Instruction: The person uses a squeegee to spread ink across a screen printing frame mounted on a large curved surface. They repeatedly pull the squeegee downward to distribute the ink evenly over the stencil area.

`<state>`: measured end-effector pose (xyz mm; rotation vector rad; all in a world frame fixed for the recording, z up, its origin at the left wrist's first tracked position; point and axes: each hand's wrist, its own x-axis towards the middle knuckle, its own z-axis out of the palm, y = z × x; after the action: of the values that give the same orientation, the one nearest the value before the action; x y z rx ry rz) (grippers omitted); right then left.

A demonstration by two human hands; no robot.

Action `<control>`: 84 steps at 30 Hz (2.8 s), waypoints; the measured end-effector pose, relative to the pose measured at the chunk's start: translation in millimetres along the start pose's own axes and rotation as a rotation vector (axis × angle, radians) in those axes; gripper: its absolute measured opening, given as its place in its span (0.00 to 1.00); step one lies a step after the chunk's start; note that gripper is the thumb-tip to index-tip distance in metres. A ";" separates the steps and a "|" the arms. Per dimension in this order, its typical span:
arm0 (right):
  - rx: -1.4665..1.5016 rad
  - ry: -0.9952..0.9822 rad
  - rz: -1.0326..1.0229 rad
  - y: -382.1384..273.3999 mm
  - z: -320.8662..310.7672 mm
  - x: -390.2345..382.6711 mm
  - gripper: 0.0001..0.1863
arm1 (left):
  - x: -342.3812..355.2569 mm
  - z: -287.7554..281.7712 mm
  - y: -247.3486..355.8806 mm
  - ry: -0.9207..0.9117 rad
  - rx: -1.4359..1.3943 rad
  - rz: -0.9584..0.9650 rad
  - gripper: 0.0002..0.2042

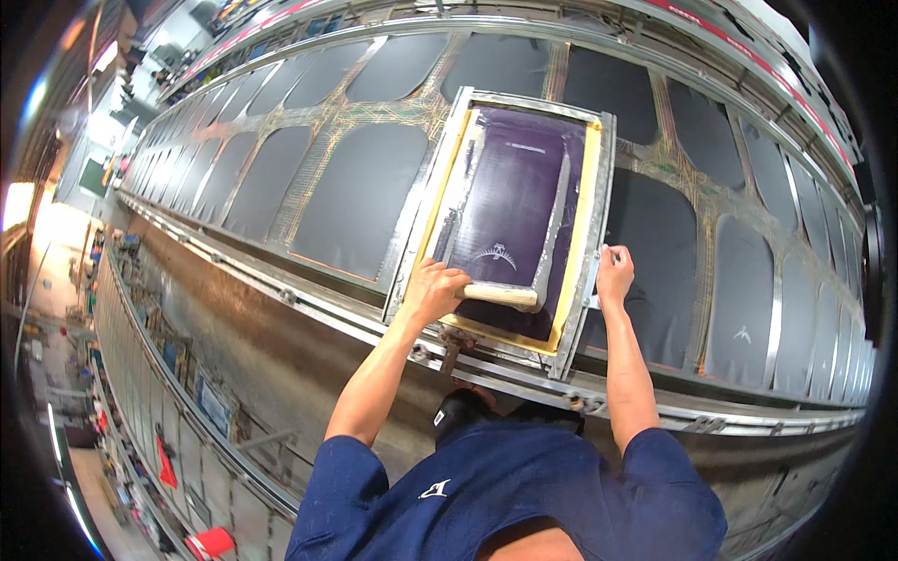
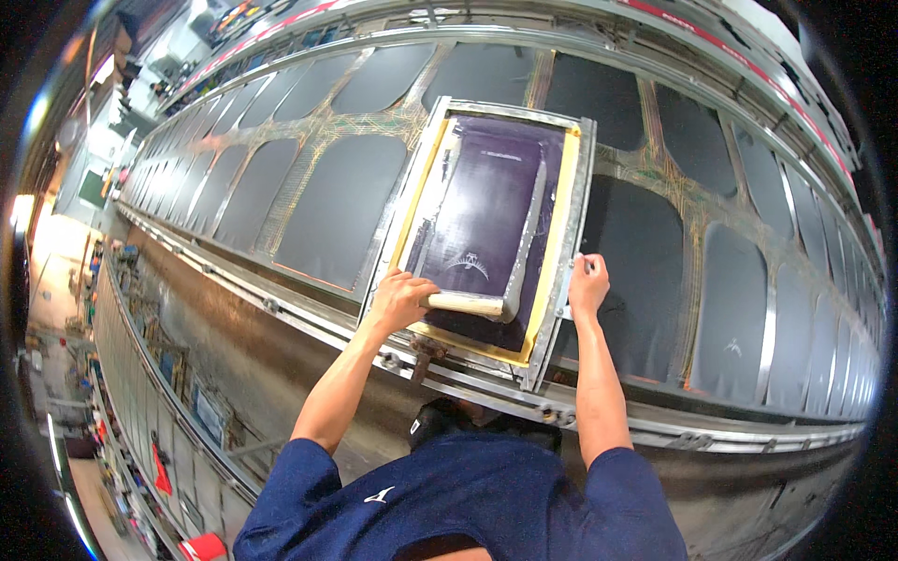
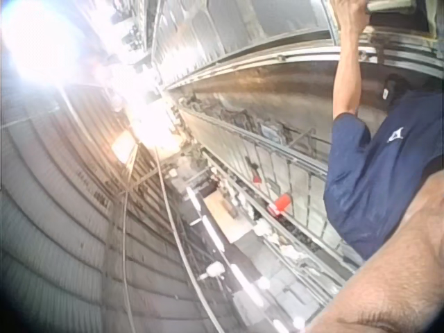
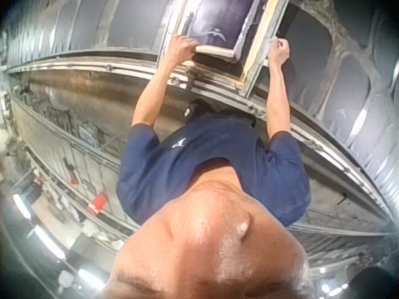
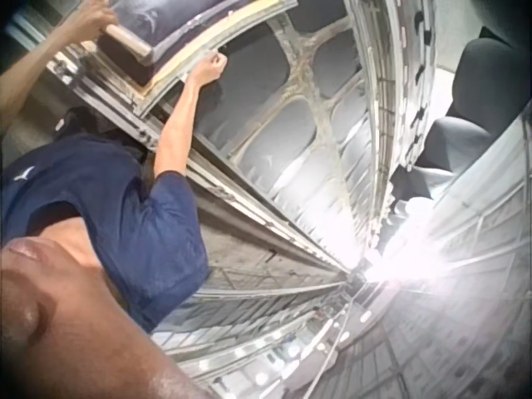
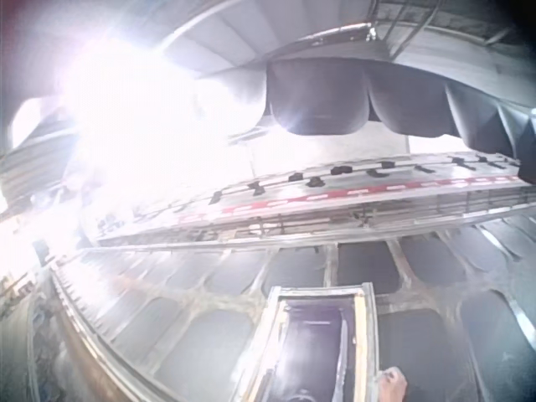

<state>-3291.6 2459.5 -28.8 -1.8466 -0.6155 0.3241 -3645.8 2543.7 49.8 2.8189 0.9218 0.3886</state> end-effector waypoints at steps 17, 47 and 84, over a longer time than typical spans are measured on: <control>-0.466 -0.062 0.071 -13.9 31.0 -2.4 0.10 | 58.8 41.6 -81.7 0.149 0.006 0.224 0.21; -0.778 -0.849 -0.605 -111.1 153.3 86.3 0.14 | 221.4 33.7 -143.0 -0.281 -0.128 0.038 0.08; -0.729 -0.830 -0.474 -105.8 208.7 228.8 0.18 | 366.8 66.4 -195.2 -0.205 -0.104 0.094 0.15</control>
<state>-3233.9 2779.0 12.6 -2.1124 -1.9066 0.6019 -3450.3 2914.8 15.7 2.7494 0.7081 0.1490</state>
